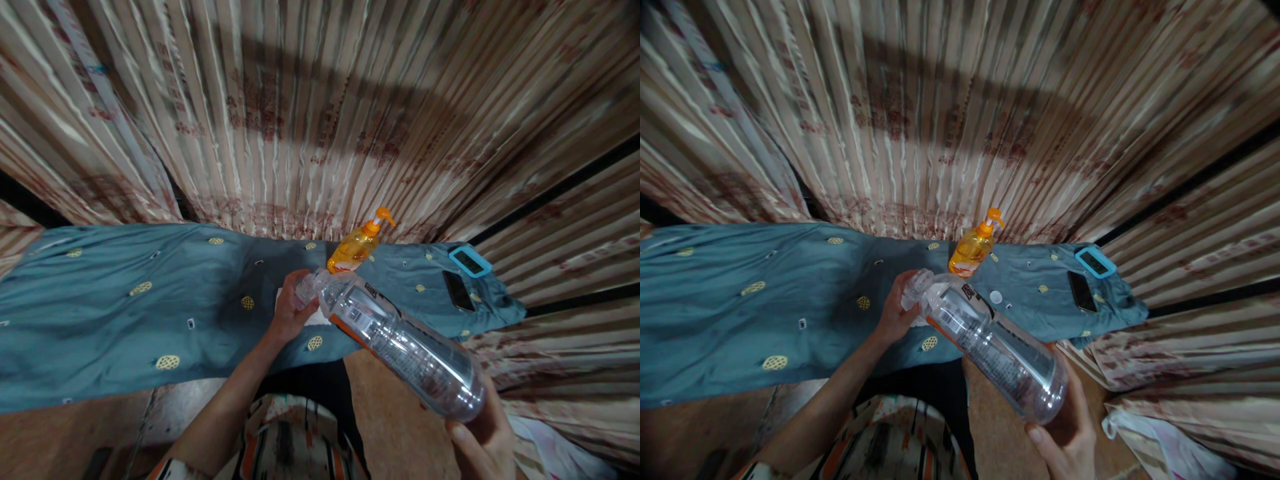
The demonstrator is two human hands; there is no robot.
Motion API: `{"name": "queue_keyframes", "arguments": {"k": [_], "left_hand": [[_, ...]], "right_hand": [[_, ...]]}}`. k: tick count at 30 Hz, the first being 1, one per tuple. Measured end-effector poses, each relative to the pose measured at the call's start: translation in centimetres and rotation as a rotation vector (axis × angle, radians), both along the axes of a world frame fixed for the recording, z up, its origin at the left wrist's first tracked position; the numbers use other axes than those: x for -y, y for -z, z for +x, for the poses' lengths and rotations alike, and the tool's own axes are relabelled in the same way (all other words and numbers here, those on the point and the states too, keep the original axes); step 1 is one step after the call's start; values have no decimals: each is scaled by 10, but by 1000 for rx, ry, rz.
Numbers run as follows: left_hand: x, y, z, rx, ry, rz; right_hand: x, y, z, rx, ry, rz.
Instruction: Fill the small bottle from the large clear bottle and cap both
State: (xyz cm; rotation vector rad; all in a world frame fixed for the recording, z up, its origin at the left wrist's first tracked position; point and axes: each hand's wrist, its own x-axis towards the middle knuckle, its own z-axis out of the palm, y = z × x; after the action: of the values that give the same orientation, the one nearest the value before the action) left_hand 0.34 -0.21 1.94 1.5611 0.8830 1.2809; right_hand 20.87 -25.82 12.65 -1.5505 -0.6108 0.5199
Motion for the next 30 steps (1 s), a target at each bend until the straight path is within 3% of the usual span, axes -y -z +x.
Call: {"name": "queue_keyframes", "arguments": {"k": [11, 19, 30], "left_hand": [[-1, -1, 0, -2, -5, -4], [0, 1, -1, -5, 2, 14], [-1, 5, 1, 1, -1, 17]], "right_hand": [[3, 1, 3, 65, -47, -23], [0, -1, 0, 28, -5, -8], [6, 12, 11, 72, -55, 8]]}}
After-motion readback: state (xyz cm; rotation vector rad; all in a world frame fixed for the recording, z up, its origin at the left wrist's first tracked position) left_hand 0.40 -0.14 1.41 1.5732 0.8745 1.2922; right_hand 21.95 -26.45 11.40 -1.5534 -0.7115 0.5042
